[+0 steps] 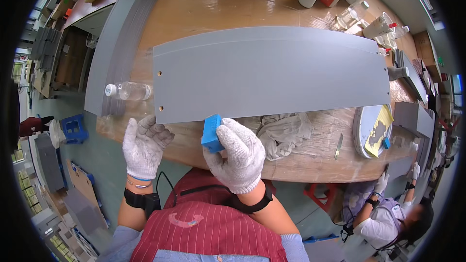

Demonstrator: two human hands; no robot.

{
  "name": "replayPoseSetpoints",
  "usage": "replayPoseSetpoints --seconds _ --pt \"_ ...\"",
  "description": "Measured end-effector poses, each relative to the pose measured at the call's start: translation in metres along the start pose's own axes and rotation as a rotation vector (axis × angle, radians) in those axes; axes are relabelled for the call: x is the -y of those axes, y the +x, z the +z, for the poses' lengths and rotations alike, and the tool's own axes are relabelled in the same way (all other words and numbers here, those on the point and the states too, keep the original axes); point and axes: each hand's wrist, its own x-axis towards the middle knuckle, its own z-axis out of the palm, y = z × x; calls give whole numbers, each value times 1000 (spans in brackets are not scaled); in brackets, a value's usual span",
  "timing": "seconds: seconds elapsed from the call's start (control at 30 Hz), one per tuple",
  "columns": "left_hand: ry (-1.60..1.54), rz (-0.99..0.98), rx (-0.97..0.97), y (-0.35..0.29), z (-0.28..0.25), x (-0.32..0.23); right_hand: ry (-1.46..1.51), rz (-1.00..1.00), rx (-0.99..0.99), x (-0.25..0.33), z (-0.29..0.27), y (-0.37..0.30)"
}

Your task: The person cleans a stack of gray rectangular panels on a workbench. They wipe the panels with a white cloth, apply liquid from a bottle, and use a blue sponge to scrub the surface. The person handles the panels one at a time, flipping them over to clean both sides.

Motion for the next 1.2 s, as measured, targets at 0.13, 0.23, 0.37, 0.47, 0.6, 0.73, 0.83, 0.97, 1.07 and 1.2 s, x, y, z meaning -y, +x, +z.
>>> replayPoseSetpoints --seconds 0.13,0.23,0.37,0.47,0.6,0.73,0.83,0.97,1.07,1.2 --pt "0 -11 -134 -2 -24 -21 -56 67 -106 9 2 2" --pt "-44 -2 -180 -7 -50 -26 -152 125 -131 3 -7 -2" --pt "-76 -19 -203 -9 -71 -28 16 -14 56 35 40 4" --pt "-26 -22 -213 -11 -73 -35 171 -39 281 62 79 1" --pt "31 34 -297 -15 -73 -36 306 -27 423 74 81 -2" --pt "32 -26 -296 -14 -85 -28 501 157 380 70 52 22" --pt "60 -35 -322 -9 -80 -22 717 353 328 67 35 33" --pt "106 -15 -344 -2 -57 -17 1098 942 200 59 3 51" --pt "175 87 -290 -2 -43 -19 1285 990 -316 18 -31 78" --pt "331 314 -162 -4 -7 -28 916 717 -771 -84 -145 84"
